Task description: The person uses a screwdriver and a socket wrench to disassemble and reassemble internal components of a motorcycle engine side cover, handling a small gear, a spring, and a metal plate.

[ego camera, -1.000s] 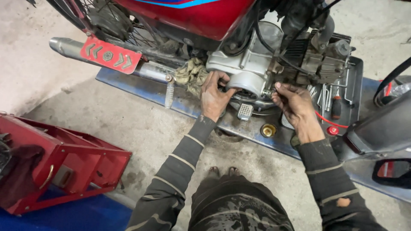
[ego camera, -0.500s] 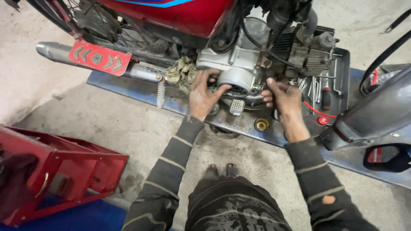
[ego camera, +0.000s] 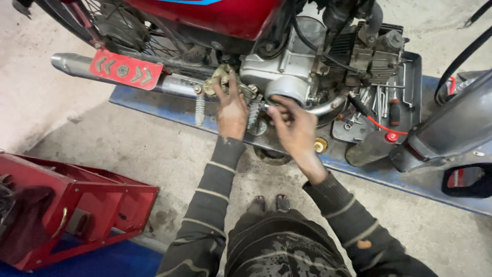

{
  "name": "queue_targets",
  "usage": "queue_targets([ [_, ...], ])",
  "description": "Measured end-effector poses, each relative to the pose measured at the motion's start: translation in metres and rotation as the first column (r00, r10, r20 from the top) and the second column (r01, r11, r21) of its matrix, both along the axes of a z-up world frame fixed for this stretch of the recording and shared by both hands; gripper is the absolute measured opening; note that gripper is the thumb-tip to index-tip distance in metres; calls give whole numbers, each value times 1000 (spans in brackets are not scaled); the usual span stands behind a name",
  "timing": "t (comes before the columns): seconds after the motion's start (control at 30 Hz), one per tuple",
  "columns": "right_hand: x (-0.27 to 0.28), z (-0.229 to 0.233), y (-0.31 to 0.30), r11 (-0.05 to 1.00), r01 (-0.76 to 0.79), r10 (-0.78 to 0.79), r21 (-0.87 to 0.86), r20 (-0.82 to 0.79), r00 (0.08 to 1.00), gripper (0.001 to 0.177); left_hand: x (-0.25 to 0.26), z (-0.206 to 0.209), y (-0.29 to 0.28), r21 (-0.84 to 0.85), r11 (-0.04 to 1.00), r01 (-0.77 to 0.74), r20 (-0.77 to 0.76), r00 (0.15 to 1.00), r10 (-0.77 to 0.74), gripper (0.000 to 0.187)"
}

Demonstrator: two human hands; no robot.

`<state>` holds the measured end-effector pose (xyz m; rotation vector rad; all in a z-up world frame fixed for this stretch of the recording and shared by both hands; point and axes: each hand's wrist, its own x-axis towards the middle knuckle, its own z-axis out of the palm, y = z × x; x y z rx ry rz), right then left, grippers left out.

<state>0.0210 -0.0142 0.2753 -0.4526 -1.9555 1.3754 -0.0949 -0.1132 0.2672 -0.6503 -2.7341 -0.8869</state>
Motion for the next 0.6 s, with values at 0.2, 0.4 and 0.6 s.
queue_targets([
  [0.2, -51, -30, -10, 871, -5, 10, 491, -7, 1000, 42, -40, -83, 12, 73, 995, -73, -424, 901, 97, 31],
  [0.4, -56, -66, -12, 863, 57, -58, 503, -12, 998, 21, -29, -62, -15, 459, 888, 20, 221, 966, -136, 31],
  [0.6, -66, -38, -12, 929, 231, -213, 289, -94, 973, 14, 6, 16, -16, 493, 856, 154, 6, 984, -181, 34],
])
